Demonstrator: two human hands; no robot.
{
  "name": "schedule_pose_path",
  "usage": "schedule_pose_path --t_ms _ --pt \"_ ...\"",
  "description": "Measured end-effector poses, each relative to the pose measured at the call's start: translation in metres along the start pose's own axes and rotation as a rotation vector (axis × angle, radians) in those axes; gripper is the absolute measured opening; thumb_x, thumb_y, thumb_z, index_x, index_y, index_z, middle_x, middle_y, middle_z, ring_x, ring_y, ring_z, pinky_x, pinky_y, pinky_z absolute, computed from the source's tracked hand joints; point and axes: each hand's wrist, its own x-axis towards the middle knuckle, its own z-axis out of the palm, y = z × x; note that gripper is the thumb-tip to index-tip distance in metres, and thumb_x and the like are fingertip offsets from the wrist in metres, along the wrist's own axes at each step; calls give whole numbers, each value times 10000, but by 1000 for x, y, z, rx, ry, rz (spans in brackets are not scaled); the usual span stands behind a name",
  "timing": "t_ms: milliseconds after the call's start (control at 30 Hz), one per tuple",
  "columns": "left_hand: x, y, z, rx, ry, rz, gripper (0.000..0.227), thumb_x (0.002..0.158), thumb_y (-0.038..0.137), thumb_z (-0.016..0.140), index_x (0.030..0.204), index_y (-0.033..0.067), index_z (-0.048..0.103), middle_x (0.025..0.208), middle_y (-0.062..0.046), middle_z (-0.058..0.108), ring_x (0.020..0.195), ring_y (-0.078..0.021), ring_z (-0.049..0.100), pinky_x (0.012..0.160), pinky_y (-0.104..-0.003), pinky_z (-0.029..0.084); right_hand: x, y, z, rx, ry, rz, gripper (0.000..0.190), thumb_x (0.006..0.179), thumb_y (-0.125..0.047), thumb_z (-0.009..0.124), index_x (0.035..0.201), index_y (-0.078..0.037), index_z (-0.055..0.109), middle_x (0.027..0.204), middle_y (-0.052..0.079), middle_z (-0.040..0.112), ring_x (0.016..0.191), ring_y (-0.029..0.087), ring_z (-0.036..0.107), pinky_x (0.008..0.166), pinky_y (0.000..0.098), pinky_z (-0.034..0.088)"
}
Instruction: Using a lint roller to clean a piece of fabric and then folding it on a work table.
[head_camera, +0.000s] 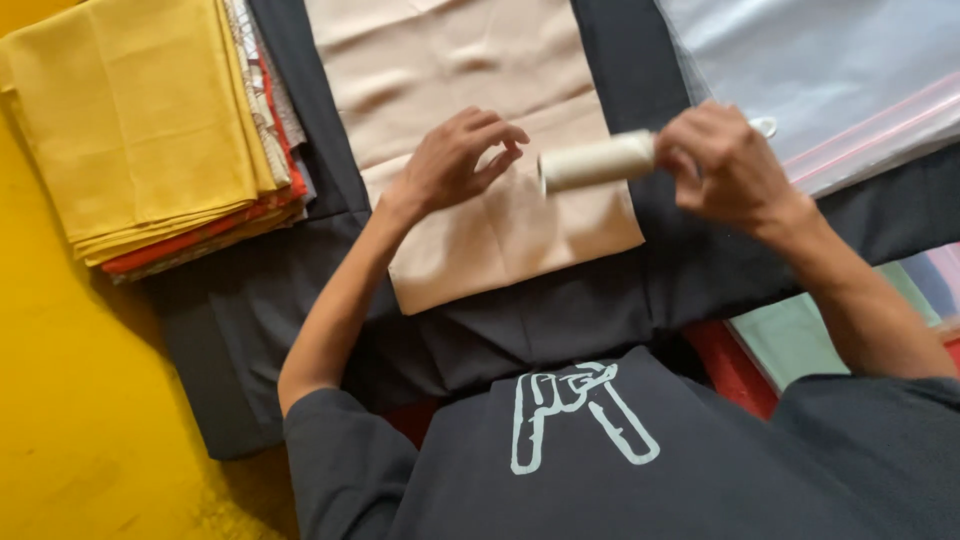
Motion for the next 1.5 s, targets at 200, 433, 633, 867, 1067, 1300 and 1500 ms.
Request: schedule_pose_path --t_ms 200,433,633,867,1067,1300,1500 --pt "62 -24 22 -28 -111 112 279 922 367 807 883 140 651 826 26 621 805 -167 574 740 -329 476 1 -14 11 -125 26 -64 185 840 62 664 947 -82 709 964 41 695 837 212 552 811 328 449" --pt "81 -33 57 -32 -150 56 443 678 424 981 757 169 628 761 39 586 744 -185 515 759 -363 425 -4 2 29 -186 -34 -80 217 810 98 625 929 -76 677 970 69 703 829 217 538 799 324 449" --pt "80 -38 66 -74 -180 -31 570 635 614 988 733 199 610 767 58 569 786 -179 525 807 -375 371 -48 -42 -1 -24 -132 -71 263 738 15 602 967 -100 657 1004 36 676 848 260 556 806 363 452" --pt "82 -42 74 -28 -220 -54 672 625 717 958 713 195 545 737 57 545 771 -178 489 801 -396 369 -6 -3 23 -161 -41 -120 178 863 83 644 927 -83 626 914 66 648 798 209 516 771 328 423" --pt "81 -40 71 -78 -244 -99 611 641 655 973 731 189 588 771 47 568 811 -185 506 830 -393 330 -14 -19 15 -120 -91 -91 224 777 72 608 958 -59 630 927 79 630 823 258 532 797 348 437" --pt "84 -34 62 -85 -238 -99 567 617 599 981 715 182 610 774 56 614 792 -189 535 822 -393 334 -40 -46 -3 -23 -192 -70 272 718 68 586 942 -83 616 962 60 646 819 250 541 779 352 436" --pt "84 -30 57 -56 -216 -87 508 644 530 971 696 177 610 770 49 611 790 -194 549 825 -383 361 8 -17 14 -159 -55 -105 174 820 67 634 943 -55 643 932 82 648 808 244 518 775 347 431"
